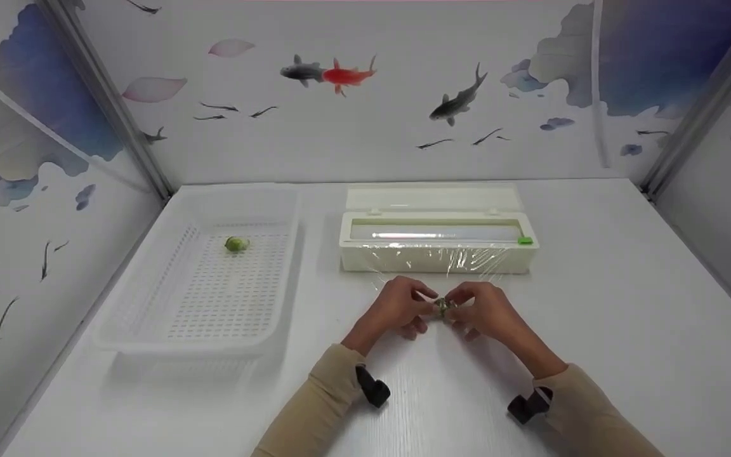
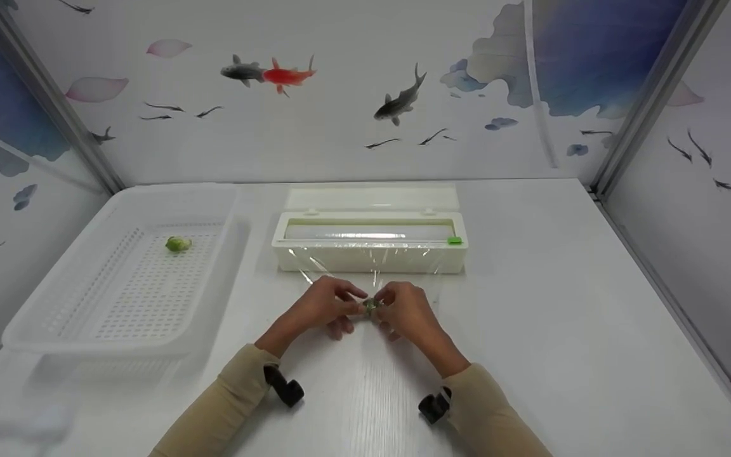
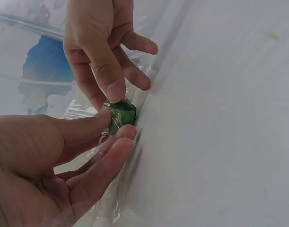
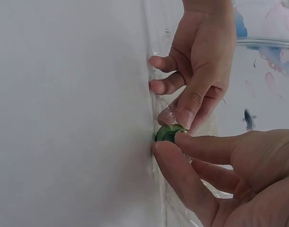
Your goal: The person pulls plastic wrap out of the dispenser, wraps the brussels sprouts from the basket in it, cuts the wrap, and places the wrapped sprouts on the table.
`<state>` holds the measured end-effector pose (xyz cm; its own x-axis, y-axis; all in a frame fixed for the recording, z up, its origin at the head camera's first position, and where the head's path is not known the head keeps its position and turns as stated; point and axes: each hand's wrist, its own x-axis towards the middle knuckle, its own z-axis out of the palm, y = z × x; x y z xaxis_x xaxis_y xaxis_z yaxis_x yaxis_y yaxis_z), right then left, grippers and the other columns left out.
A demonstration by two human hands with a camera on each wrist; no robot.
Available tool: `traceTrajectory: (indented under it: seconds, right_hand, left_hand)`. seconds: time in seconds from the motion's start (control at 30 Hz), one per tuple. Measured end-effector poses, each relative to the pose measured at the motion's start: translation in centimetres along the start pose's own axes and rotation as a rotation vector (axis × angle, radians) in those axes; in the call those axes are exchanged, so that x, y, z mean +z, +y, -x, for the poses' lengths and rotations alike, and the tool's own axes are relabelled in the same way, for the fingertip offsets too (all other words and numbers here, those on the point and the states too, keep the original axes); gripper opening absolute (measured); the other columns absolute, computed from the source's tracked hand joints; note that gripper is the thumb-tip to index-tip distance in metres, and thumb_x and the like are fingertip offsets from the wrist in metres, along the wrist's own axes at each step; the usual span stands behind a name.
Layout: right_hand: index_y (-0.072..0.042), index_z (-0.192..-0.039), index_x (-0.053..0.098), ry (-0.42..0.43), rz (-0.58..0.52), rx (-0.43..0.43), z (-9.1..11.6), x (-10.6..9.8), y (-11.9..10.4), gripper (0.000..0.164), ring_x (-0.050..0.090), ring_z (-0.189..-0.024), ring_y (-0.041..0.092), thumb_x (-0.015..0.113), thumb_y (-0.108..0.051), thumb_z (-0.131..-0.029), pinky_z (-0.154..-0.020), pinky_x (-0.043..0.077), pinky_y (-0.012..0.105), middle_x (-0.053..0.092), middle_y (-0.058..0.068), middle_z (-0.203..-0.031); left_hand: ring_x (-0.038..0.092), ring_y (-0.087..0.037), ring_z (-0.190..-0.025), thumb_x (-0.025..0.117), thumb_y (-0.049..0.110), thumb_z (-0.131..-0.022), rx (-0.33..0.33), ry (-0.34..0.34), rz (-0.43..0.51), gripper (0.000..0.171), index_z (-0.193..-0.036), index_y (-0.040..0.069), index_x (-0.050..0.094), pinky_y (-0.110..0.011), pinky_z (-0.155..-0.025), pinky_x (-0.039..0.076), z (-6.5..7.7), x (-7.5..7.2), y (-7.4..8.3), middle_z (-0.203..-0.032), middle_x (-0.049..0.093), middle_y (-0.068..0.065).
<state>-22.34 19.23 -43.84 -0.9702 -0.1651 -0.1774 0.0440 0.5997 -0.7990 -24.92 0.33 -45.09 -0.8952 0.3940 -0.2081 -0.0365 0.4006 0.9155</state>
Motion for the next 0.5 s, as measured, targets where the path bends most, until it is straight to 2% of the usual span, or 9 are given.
traceTrajectory:
  seconds: [0.07,0.3,0.37,0.5]
  right_hand:
    - [0.001,-0.113,0.071,0.006,0.010,-0.011,-0.09,-0.04,0.08,0.024,0.069,-0.069,0.016,0.069,0.000,-0.089,-0.056,0.062,0.033,0.068,0.021,-0.111]
    - [0.000,-0.113,0.073,0.026,0.052,-0.028,-0.15,-0.06,0.22,0.022,0.069,-0.069,0.014,0.068,-0.003,-0.091,-0.056,0.061,0.031,0.070,0.020,-0.108]
    - [-0.001,-0.113,0.073,0.028,0.054,-0.030,-0.22,-0.07,0.27,0.022,0.069,-0.069,0.014,0.068,-0.003,-0.091,-0.055,0.061,0.030,0.071,0.019,-0.107]
    - [-0.001,-0.114,0.073,0.029,0.054,-0.019,-0.26,-0.05,0.16,0.023,0.068,-0.068,0.014,0.069,-0.004,-0.092,-0.055,0.061,0.030,0.071,0.019,-0.108]
  left_hand:
    - [0.064,-0.014,-0.050,0.073,0.004,-0.089,0.015,0.029,-0.005,0.024,-0.113,0.005,0.073,-0.029,-0.045,0.057,0.06,0.12,0.26,-0.087,0.076,-0.010]
    - [0.071,-0.017,-0.058,0.080,0.001,-0.082,0.087,0.192,-0.145,0.027,-0.107,0.005,0.076,-0.024,-0.043,0.055,0.29,0.71,0.94,-0.112,0.072,-0.015]
    - [0.070,-0.016,-0.057,0.079,-0.001,-0.081,0.107,0.201,-0.149,0.027,-0.108,0.004,0.075,-0.023,-0.042,0.054,0.25,0.77,1.03,-0.112,0.072,-0.015]
    - [0.070,-0.015,-0.055,0.076,-0.005,-0.082,0.138,0.173,-0.107,0.026,-0.108,-0.001,0.075,-0.023,-0.042,0.054,0.14,1.00,1.04,-0.110,0.073,-0.016]
